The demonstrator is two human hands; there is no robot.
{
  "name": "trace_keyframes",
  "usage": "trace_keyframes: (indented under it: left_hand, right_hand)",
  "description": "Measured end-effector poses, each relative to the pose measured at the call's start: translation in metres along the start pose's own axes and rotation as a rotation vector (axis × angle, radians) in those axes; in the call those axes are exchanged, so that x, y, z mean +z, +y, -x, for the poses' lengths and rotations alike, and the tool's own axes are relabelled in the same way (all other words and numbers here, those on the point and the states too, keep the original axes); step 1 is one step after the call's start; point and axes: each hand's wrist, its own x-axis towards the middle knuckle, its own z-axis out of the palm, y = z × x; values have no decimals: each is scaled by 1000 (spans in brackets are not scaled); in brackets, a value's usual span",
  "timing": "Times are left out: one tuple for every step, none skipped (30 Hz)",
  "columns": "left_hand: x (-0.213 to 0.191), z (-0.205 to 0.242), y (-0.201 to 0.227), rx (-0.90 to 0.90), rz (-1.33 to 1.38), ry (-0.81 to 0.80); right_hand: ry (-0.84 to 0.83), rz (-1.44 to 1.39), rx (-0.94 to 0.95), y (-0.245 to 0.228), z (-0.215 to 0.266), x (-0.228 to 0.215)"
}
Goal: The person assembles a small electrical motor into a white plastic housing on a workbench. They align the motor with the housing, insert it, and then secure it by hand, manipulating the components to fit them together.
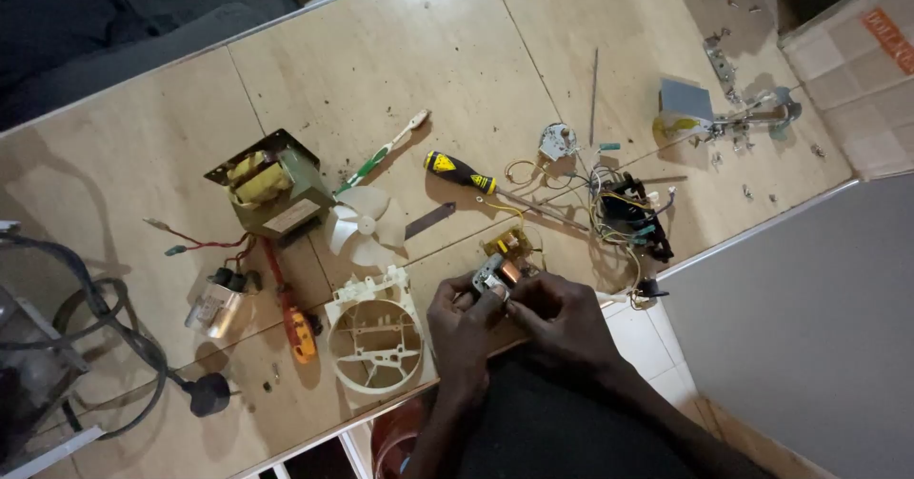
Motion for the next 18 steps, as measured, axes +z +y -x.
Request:
trace_keyframes:
  left_hand:
    - [0,-1,-1,1,-1,0]
    - [0,-2,-2,2,9,6]
    - [0,-3,-3,3,20,12]
    - [2,-1,0,3,20,11]
    - [2,1,3,-8,19,16]
    - [2,3,5,-18,17,21]
    - [1,1,3,-18,18,23]
    - [0,0,0,-10,43,9]
    - [-1,-3,-2,-1,68,-7]
    - [0,-2,-1,-1,68,-9]
    - [-1,-2,0,-7,71,-12]
    - [-1,-1,0,-13,73,-15]
    - [-1,-2,0,-13,74,-15]
    - [-2,-2,-1,-6,74,-31]
    - [-2,-2,-1,1,74,-45]
    - [-3,-3,-3,0,76,-43]
    - [-3,-5,-3,8,68,-41]
    - [-3,-6,-4,15,61,-39]
  right_hand:
    - [1,-1,0,4,-1,2]
    - [15,25,-21,8,-2,3]
    - [30,53,-41,12,-2,4]
    - [30,54,-41,14,-3,3]
    - [25,73,-51,15,-2,4]
    - [20,91,-62,16,-2,5]
    - [19,91,-63,15,-2,5]
    - [21,106,-65,14,-2,5]
    - [27,122,-67,14,-2,4]
    - [28,123,-67,16,-2,4]
    - [19,141,-54,19,-3,4]
    - [9,160,-41,22,-4,5]
    - [8,160,-41,17,-3,4]
    - [-7,129,12,12,-3,4]
    - [-24,98,65,7,-2,4]
    - [-27,98,65,9,-2,5]
    - [-28,86,61,11,-2,5]
    - [-30,74,57,12,-2,6]
